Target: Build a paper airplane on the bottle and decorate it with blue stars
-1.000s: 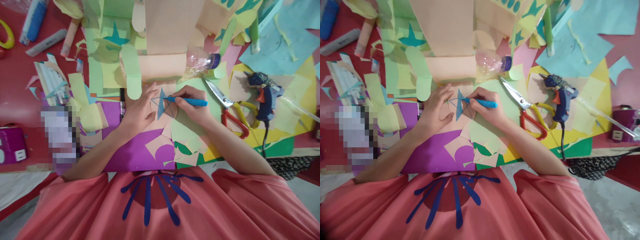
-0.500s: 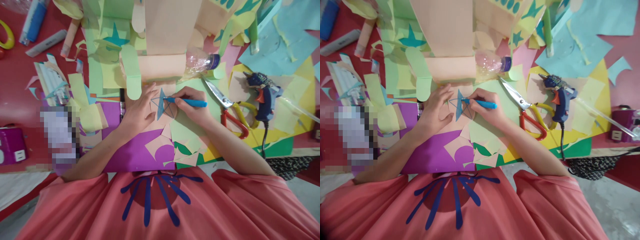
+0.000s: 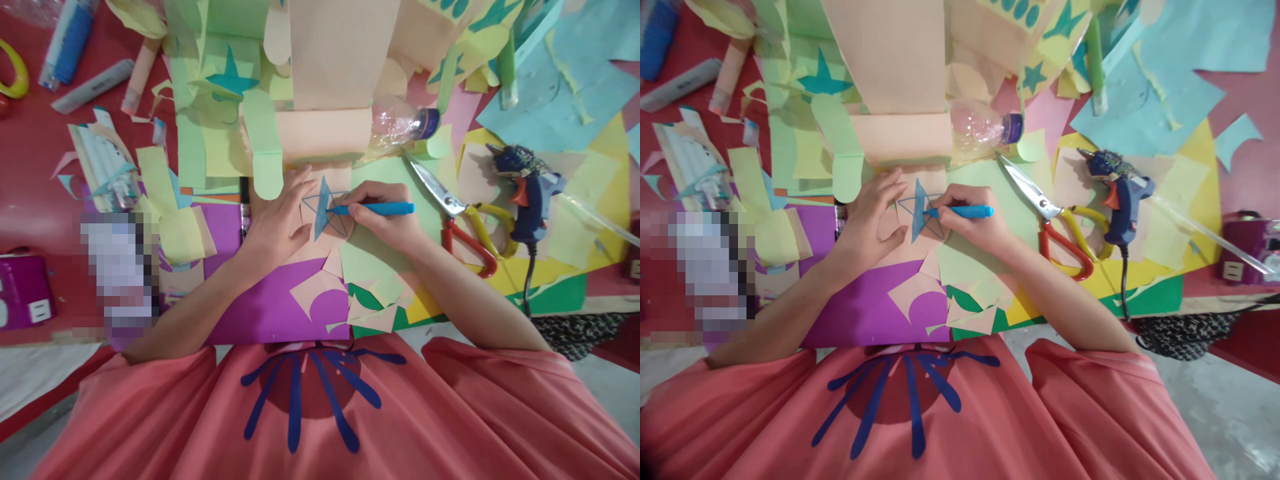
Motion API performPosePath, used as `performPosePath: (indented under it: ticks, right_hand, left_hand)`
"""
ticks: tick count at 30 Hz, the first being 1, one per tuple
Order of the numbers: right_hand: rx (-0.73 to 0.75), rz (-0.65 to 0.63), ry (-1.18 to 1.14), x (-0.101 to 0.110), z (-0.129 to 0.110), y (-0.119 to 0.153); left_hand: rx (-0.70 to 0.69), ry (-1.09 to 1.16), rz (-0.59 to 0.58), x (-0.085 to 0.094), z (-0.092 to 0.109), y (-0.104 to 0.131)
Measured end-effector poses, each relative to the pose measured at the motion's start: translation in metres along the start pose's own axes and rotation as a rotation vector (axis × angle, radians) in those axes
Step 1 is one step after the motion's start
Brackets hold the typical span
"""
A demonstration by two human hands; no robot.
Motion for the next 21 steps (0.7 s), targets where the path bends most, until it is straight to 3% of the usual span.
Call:
performPosePath:
  ticks: [13, 21]
  right_hand:
    - [-0.018, 0.09, -0.023, 0.0025, 0.0031, -0.0005]
    - [-0.019, 0.025, -0.004, 0.001, 0.0012, -0.0004]
  left_hand:
    - [0.005, -0.049, 0.02, -0.0002, -0.002, 0.0013]
    - [0.009, -0.02, 0.002, 0.0003, -0.0002, 0.0009]
Point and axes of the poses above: each hand's wrist, its own y-axis away from the middle knuckle, its own x-axis out of the back of the hand, z = x × y, the point moved 4 cm from there along -y, towards the middle knuckle, and after that the axes turned 13 degrees about y, right-handed, at the moved point
